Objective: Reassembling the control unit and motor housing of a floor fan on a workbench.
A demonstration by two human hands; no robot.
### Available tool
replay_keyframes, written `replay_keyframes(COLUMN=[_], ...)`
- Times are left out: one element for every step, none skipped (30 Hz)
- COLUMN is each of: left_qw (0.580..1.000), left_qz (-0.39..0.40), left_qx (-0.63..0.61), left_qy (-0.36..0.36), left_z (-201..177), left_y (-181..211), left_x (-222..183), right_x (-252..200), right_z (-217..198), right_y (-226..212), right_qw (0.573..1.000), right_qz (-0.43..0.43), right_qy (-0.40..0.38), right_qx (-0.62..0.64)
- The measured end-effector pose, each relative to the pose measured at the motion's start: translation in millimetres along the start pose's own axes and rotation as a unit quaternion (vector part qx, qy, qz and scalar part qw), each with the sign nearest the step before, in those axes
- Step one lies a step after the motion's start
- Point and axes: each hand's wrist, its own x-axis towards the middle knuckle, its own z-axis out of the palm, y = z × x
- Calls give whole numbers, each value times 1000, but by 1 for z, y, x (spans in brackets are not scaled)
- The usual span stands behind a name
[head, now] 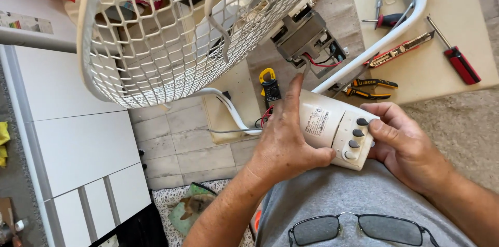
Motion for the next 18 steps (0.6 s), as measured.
replay_keyframes(left_qw=[1000,1000,1000,1000,1000,999,999,1000,1000,1000,1000,1000,1000,1000,1000,1000,1000,1000], left_qz=[0,-4,-8,-8,-22,-36,-36,-27,-17,-17,-12,-6,-6,-9,-13,-13,-15,-18], left_qx=[0,-5,-9,-9,-3,3,3,1,0,1,-1,-2,-2,1,5,5,2,1], left_qy=[-1,4,8,8,1,-7,-7,-2,3,2,6,11,11,11,11,11,11,12], left_z=[1,1,1,-1,-3,-5,-4,-4,-3,-3,-3,-3,-3,-3,-3,-4,-4,-5], left_y=[1,3,4,6,9,11,11,10,10,10,9,9,9,8,8,9,9,10], left_x=[0,0,0,1,1,1,2,3,3,4,5,6,7,8,9,9,9,10], right_x=[-1,-1,-1,-2,-3,-4,-5,-6,-6,-7,-8,-9,-7,-5,-3,-2,0,2], right_z=[-2,-4,-5,-7,-9,-12,-11,-11,-10,-5,-1,4,3,1,0,-2,-3,-4], right_y=[0,-1,-2,-3,-4,-4,-9,-13,-18,-21,-24,-28,-27,-27,-26,-25,-23,-22], right_qw=[1000,1000,999,999,998,995,995,993,985,985,983,981,981,980,979,979,979,979], right_qz=[0,-2,-4,-4,-20,-34,-33,-30,-26,-26,-20,-14,-14,-19,-25,-24,-31,-39], right_qy=[1,-17,-35,-35,-63,-91,-90,-90,-89,-88,-85,-82,-82,-94,-107,-107,-116,-125], right_qx=[0,2,4,4,7,10,10,-70,-148,-148,-161,-174,-173,-174,-174,-174,-166,-157])
